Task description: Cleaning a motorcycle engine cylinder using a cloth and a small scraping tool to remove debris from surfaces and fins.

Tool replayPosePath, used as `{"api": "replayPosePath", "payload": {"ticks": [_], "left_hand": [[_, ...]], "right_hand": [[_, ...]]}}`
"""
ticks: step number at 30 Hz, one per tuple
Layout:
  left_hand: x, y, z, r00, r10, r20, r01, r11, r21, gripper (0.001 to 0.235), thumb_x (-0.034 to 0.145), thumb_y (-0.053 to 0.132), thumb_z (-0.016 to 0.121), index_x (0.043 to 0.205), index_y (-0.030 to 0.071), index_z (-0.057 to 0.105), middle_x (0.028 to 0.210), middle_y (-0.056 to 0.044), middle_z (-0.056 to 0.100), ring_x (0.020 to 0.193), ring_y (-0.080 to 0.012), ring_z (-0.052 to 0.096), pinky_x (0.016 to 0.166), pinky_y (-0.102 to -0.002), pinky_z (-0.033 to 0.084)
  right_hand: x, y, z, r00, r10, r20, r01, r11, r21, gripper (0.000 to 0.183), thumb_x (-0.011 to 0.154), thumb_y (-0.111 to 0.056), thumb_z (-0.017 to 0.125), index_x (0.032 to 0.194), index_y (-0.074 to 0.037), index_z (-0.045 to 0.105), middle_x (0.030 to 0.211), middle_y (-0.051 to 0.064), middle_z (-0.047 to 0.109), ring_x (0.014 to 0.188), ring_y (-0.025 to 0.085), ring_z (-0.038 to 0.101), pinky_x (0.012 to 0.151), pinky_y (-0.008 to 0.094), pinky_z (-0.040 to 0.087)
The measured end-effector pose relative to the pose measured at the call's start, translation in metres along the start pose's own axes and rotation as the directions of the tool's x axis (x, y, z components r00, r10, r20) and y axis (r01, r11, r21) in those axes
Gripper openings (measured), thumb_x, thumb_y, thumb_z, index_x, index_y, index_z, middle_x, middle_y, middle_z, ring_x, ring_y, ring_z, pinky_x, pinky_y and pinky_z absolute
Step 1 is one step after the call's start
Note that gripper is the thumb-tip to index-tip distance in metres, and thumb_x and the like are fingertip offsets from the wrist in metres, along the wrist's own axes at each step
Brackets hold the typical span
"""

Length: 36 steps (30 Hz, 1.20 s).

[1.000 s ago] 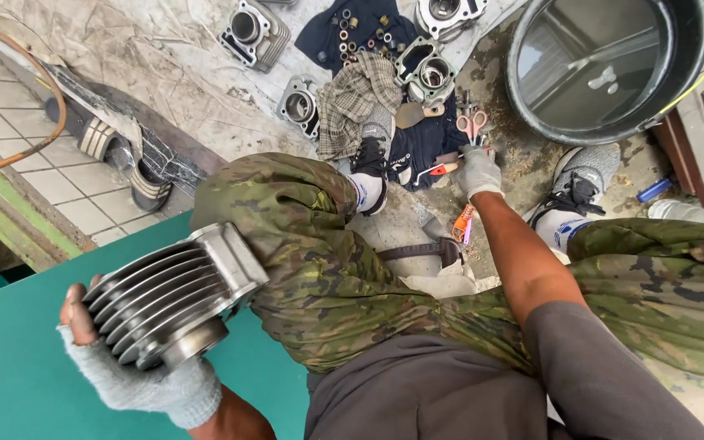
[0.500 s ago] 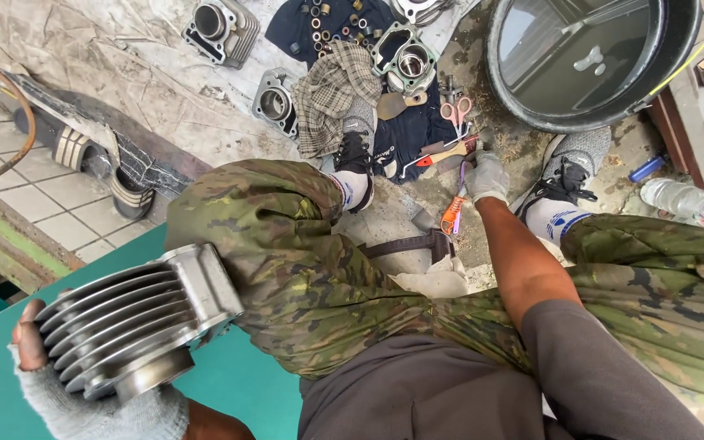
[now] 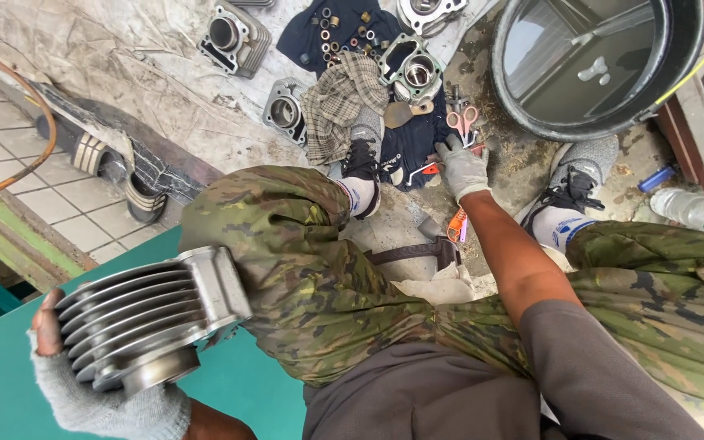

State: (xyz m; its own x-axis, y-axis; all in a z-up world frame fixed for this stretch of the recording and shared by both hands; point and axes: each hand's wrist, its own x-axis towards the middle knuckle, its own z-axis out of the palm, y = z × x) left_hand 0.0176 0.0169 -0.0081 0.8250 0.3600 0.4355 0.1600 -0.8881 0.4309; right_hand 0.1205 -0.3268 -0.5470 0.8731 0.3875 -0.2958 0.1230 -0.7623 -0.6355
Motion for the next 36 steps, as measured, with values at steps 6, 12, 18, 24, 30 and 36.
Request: {"api": "replayPosePath", "payload": {"ticks": [6,12,18,24,30,36], "left_hand": [[0.019,-0.043,-0.008,0.991,0.061,0.115,-0.029,0.965,-0.261,0.031,0.114,-0.014,0.05,0.145,-0.008,0.047,0.147,-0.036,0.05,0.141,-0.0469,0.053,0.121,-0.057,0.057],[0.064,-0.04,0.001,0.915,0.221,0.337,-0.104,0.937,-0.333,0.09,0.094,0.054,0.045,0.138,-0.024,0.047,0.134,-0.042,0.057,0.125,-0.0533,0.062,0.113,-0.059,0.056],[0.108,-0.026,0.008,0.758,0.086,0.646,0.17,0.931,-0.324,0.077,0.059,0.004,0.056,0.135,-0.007,0.058,0.141,-0.021,0.061,0.139,-0.0299,0.053,0.125,-0.042,0.038],[0.109,-0.019,0.015,0.673,0.093,0.734,0.246,0.907,-0.34,0.078,0.055,0.001,0.058,0.132,0.007,0.068,0.12,-0.016,0.07,0.123,-0.0246,0.058,0.113,-0.048,0.041],[0.105,-0.003,0.016,0.686,-0.031,0.727,0.247,0.95,-0.192,0.069,0.062,0.006,0.063,0.128,0.021,0.073,0.11,-0.01,0.074,0.112,-0.0207,0.067,0.1,-0.039,0.052],[0.099,0.028,0.011,0.665,-0.035,0.746,0.205,0.969,-0.137,0.062,0.068,0.004,0.065,0.126,0.022,0.074,0.116,-0.016,0.074,0.119,-0.0312,0.066,0.1,-0.045,0.053]], "right_hand": [[-0.007,0.014,0.026,0.985,0.17,-0.013,-0.153,0.844,-0.513,0.02,0.092,-0.019,0.054,0.101,-0.026,0.07,0.102,0.003,0.066,0.083,0.03,0.073,0.097,0.069,0.038],[-0.01,-0.048,-0.05,0.857,0.496,0.139,-0.503,0.864,0.016,0.013,0.1,-0.025,0.057,0.11,-0.017,0.059,0.096,0.017,0.071,0.091,0.044,0.068,0.078,0.053,0.052],[0.007,-0.095,-0.086,0.89,0.448,0.085,-0.422,0.739,0.525,0.029,0.097,-0.019,0.061,0.123,-0.014,0.073,0.114,-0.005,0.076,0.116,0.003,0.067,0.104,0.018,0.047],[0.007,-0.196,-0.146,0.945,0.277,-0.177,-0.174,0.877,0.447,0.031,0.104,-0.035,0.059,0.129,-0.023,0.073,0.113,0.014,0.074,0.115,0.035,0.066,0.102,0.046,0.049],[-0.059,-0.352,-0.258,0.981,0.086,-0.176,0.142,0.306,0.942,0.026,0.098,-0.007,0.066,0.122,0.002,0.065,0.093,0.012,0.076,0.06,0.009,0.069,0.055,0.019,0.058],[-0.101,-0.386,-0.25,0.981,0.038,-0.192,0.182,0.191,0.965,0.028,0.094,-0.005,0.072,0.12,0.004,0.069,0.096,0.017,0.078,0.057,0.009,0.069,0.053,0.019,0.058]]}}
